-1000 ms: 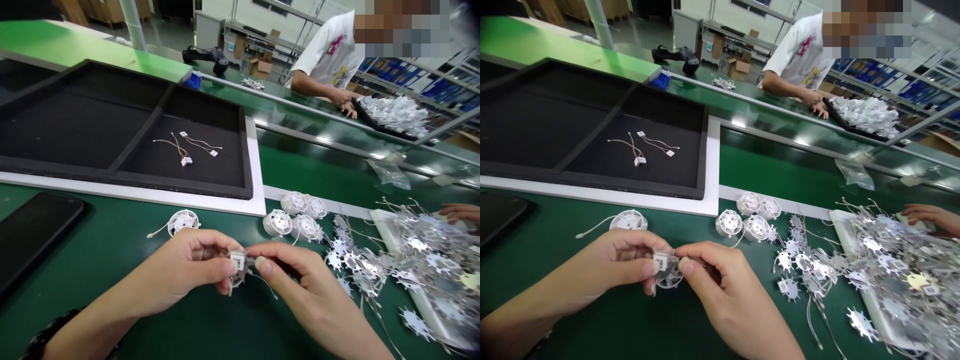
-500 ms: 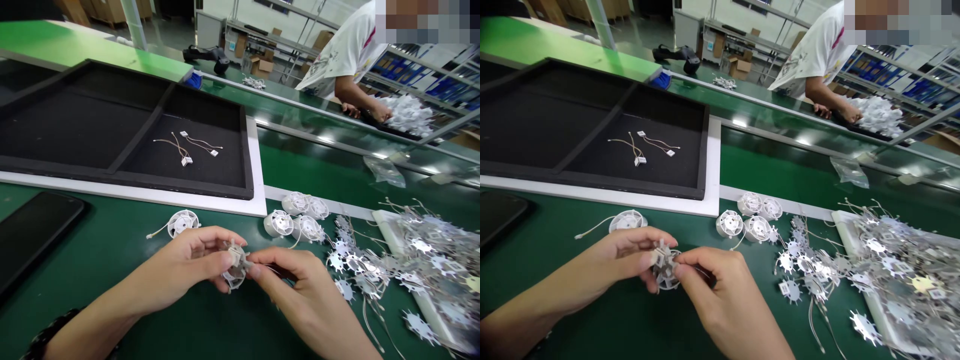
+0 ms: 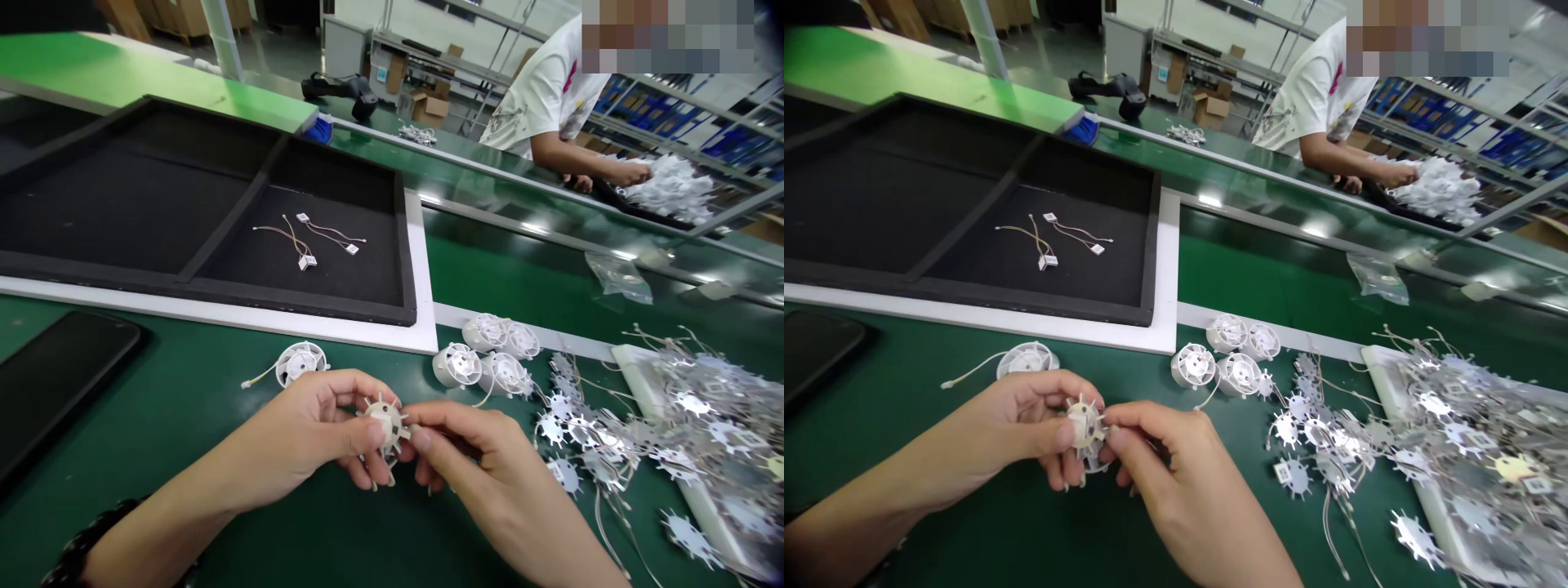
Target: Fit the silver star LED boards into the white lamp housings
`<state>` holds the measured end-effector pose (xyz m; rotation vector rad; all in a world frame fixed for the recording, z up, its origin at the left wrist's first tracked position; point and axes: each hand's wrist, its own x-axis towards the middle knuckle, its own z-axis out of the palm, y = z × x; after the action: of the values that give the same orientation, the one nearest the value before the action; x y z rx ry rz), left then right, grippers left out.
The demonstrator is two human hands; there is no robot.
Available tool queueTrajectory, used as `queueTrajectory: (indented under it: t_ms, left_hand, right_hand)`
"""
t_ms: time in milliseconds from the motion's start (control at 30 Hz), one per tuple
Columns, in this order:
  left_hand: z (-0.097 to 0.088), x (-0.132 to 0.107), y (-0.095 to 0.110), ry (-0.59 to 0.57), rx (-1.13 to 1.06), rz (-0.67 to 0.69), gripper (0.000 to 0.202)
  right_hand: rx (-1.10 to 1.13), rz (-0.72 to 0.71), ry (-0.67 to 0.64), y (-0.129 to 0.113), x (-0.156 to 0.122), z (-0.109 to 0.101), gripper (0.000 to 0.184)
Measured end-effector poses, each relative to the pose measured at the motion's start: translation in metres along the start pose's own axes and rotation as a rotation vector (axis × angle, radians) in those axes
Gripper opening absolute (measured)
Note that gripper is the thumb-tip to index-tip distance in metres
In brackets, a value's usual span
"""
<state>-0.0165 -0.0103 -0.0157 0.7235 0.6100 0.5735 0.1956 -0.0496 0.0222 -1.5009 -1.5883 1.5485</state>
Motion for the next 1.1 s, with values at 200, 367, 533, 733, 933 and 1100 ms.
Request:
queueTrajectory:
  t_ms: [200,367,533,733,933,1100]
  left_hand:
    - [-0.002,0.002,-0.001,0.019,0.043,0.006,0.024]
    - [-0.002,0.001,0.001,0.035,0.090,-0.020,0.026]
    - [0.000,-0.002,0.003,0.050,0.131,-0.023,0.020]
    - [0.002,-0.006,0.008,0.094,0.234,-0.056,0.016]
    - [0.004,-0.004,0.010,0.128,0.270,-0.031,0.019]
    - [0.001,-0.011,0.010,0.193,0.449,0.025,0.032]
  right_hand:
    - [0.059,0.094,-0.024,0.002,0.000,0.000,0.030]
    - [0.084,0.077,-0.032,0.000,0.001,0.001,0.030]
    - [0.062,0.108,0.008,-0.001,-0.001,0.004,0.036]
    - [-0.003,0.035,0.032,0.000,0.004,0.004,0.024]
    - [0.046,0.001,0.097,0.001,0.007,0.005,0.022]
    - [0.019,-0.002,0.142,0.001,0.006,0.005,0.031]
